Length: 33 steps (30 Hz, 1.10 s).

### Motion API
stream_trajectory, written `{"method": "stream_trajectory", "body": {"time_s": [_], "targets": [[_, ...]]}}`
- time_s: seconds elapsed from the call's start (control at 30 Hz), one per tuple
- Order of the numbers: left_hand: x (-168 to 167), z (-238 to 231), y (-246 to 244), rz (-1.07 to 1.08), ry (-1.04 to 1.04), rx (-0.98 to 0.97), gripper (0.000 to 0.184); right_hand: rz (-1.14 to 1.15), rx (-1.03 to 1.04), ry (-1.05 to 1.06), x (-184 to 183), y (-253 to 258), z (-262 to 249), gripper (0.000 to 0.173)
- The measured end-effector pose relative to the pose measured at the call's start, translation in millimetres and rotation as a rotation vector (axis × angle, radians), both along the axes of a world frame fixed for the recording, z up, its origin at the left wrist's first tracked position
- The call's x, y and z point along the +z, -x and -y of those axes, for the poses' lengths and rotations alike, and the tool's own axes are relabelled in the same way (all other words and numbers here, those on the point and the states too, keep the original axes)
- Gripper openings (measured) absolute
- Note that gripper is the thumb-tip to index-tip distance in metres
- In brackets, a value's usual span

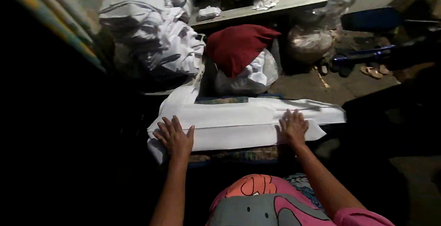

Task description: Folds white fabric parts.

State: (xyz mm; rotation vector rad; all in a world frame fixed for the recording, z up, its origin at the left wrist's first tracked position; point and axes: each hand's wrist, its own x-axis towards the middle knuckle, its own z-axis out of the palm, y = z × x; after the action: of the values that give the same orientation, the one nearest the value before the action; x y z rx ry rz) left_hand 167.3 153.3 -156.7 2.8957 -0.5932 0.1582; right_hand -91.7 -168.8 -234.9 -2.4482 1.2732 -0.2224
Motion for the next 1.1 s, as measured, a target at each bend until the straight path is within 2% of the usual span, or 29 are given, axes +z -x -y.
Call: {"method": "stream_trajectory", "body": {"time_s": [0.1,0.2,0.33,0.43,0.57,0.7,0.8,0.97,1.1], "targets": [[-8,1,0,0.04,0.031,-0.015,0.081,0.03,-0.402,-0.13,15,45,26,0.075],[0,-1,-5,-0.04,-0.008,0.093,0.082,0.092,-0.539,-0.206,27,68,36,0.074],[6,0,-9,-0.1,-0.041,0.125,0.083,0.1,-0.537,-0.365,34,72,48,0.061],[10,2,-10,-0.129,-0.049,0.138,0.082,0.085,-0.503,-0.369,29,73,49,0.045],[13,-1,-9,-0.129,-0.034,0.135,0.08,0.152,-0.382,-0.376,30,81,48,0.035],[13,-7,-11,-0.118,-0.024,0.132,0.08,0.292,-0.341,-0.44,26,86,46,0.046],[13,-10,-12,-0.116,-0.027,0.17,0.08,0.18,-0.277,-0.466,26,82,47,0.051],[20,-16,-15,-0.153,0.014,0.267,0.075,0.082,-0.21,-0.444,41,67,42,0.039],[14,-20,-19,-0.133,0.012,0.273,0.074,0.222,-0.257,-0.451,49,67,40,0.035]]}}
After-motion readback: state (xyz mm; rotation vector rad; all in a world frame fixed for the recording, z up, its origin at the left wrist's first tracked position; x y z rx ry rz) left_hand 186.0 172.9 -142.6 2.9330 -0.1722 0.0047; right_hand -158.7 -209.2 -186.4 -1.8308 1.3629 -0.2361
